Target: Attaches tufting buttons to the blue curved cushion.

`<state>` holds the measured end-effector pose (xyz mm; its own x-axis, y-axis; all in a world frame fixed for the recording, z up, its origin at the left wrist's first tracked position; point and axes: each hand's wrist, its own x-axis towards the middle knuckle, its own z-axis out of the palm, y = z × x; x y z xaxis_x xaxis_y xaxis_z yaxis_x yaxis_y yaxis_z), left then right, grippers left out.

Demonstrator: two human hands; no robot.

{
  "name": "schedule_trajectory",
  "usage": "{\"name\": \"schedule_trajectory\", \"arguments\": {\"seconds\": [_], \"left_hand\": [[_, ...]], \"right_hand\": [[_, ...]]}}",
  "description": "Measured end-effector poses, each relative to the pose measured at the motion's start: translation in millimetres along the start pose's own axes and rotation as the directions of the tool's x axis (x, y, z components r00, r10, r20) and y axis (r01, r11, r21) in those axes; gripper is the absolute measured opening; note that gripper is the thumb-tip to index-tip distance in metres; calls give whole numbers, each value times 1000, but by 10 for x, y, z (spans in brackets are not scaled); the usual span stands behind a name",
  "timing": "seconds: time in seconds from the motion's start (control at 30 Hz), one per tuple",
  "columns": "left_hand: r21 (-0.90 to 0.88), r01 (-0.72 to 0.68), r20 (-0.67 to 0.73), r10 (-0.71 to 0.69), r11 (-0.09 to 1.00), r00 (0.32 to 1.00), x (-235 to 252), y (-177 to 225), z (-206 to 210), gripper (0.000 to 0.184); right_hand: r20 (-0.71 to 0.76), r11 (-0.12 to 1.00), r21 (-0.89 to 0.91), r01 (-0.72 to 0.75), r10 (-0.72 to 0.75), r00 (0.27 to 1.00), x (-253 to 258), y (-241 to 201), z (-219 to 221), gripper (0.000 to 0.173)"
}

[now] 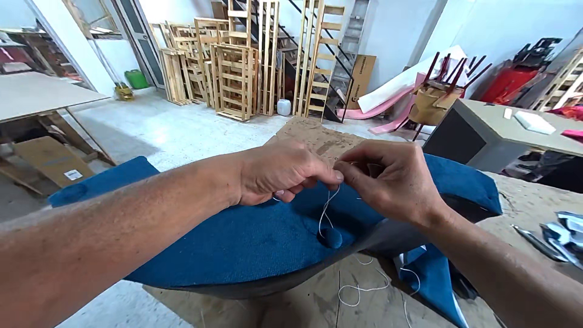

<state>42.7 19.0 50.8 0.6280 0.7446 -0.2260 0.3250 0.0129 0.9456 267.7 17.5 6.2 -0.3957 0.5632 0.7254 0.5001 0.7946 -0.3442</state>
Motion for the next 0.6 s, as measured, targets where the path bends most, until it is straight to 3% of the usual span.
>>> {"name": "schedule_trajectory", "arguments": {"seconds": [0.13,0.33,0.53,0.6], "left_hand": [[50,20,-37,-18,999,999,-13,57,-67,33],[-32,-55,-90,51,998,995,-66,66,-29,35],[-271,-145,19,156,951,988,-91,-77,-47,30],[-234,-172,19,181,957,983,-109,-103,-58,26]], "right_hand": [[-47,997,47,66,-64,997,96,-134,-163,12],[48,981,44,191,-193,980,221,-327,-227,11],[24,997,20,79,-80,997,277,-230,-139,13],[45,999,45,0,-2,999,243,-179,-104,13]]}}
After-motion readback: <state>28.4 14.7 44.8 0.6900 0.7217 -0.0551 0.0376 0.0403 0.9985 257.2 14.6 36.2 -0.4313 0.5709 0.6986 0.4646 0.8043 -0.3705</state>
